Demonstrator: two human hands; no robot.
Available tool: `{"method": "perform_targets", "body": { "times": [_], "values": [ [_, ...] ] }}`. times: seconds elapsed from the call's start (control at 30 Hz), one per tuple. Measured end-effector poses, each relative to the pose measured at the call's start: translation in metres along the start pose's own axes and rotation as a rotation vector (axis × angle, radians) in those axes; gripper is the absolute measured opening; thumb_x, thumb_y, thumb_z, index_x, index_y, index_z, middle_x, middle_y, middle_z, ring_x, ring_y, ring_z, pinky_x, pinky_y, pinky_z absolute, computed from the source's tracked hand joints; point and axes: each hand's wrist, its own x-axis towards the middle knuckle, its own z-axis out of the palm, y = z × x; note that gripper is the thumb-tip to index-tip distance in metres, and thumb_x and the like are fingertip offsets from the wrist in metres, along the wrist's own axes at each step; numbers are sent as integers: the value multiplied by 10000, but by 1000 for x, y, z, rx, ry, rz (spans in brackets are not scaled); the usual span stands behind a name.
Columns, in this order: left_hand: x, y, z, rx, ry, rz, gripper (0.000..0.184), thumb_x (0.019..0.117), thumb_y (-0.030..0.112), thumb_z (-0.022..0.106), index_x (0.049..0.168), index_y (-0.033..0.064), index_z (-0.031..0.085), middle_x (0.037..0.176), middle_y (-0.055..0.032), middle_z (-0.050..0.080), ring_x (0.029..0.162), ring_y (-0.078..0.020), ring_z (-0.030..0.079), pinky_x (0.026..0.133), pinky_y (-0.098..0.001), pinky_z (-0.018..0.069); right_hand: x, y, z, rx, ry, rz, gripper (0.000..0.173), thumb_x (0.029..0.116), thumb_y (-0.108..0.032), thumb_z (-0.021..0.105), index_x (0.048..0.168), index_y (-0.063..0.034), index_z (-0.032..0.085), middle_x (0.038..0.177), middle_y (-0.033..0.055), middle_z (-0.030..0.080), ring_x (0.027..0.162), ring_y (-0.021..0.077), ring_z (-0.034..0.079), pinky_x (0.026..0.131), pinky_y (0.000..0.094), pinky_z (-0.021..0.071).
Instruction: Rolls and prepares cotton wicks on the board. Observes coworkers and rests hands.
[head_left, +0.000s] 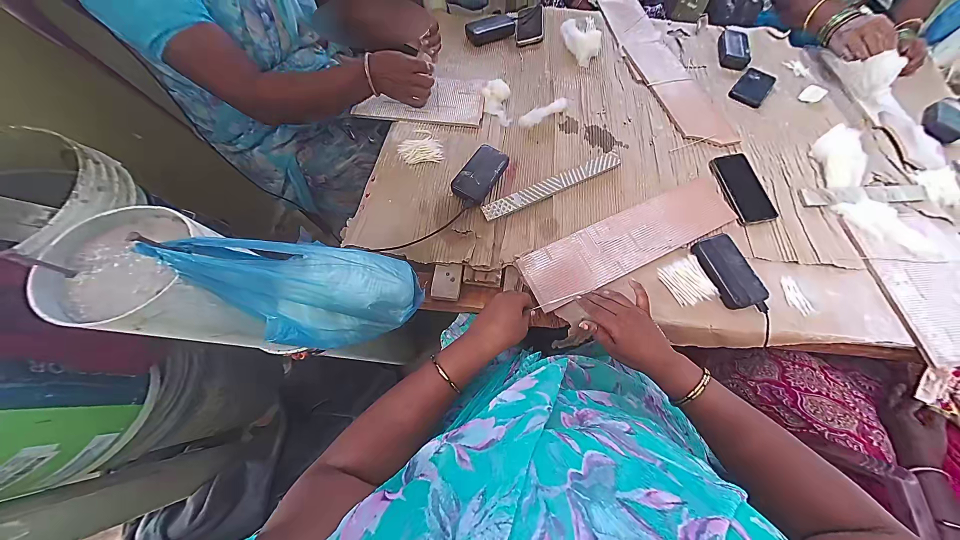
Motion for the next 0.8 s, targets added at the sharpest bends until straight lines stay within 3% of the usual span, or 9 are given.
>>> {"method": "perform_targets", "body": {
  "times": [0.07,0.13,0.23,0.37,0.47,0.67,0.8],
  "values": [
    [-4,2,0,-1,18,13,279,1080,161,512,1213,-16,682,1250,-196,666,1223,-321,623,1082,-493,467,-1,2,-1,13,181,48,305,1018,-217,518,1131,-90,771,1146,79,757,1150,315,685,1077,736,297],
    [-8,3,1,-3,48,32,264,1072,145,519,1186,-17,693,1204,-193,676,1152,-311,653,1039,-481,498,-1,2,-2,25,258,93,259,989,-155,547,1054,-91,790,1053,87,769,1079,314,702,1073,700,324],
    [-14,6,1,-11,75,50,269,1075,157,519,1191,-5,699,1196,-181,686,1127,-294,666,1028,-470,508,0,-1,-3,2,303,105,242,971,-130,570,1081,-95,783,1088,98,754,1111,333,678,1052,682,349],
    [-24,14,1,-19,102,88,257,1069,152,532,1168,-5,710,1164,-177,695,1105,-294,670,1013,-474,515,2,-8,-1,-34,304,58,251,1010,-250,587,1138,-138,772,1145,63,745,1175,318,648,1054,654,357],
    [-30,18,3,-38,108,98,254,1067,151,538,1160,-5,715,1175,-173,695,1133,-287,662,1027,-471,505,4,-15,2,-50,322,5,241,1017,-265,587,1103,-155,782,1099,49,755,1177,303,650,1052,645,356],
    [-36,19,7,-33,129,147,255,1066,153,541,1153,-10,716,1176,-171,695,1146,-281,656,1036,-451,499,3,-21,3,-33,378,-42,171,950,-122,633,967,-151,801,958,40,763,1121,302,668,1033,642,358],
    [-38,19,12,-37,140,189,257,1064,147,540,1139,-15,724,1163,-170,701,1136,-278,660,1033,-450,500,-3,-21,4,-44,375,-29,163,964,-171,633,963,-159,796,959,31,762,1109,282,672,1030,621,365]
  ]
}}
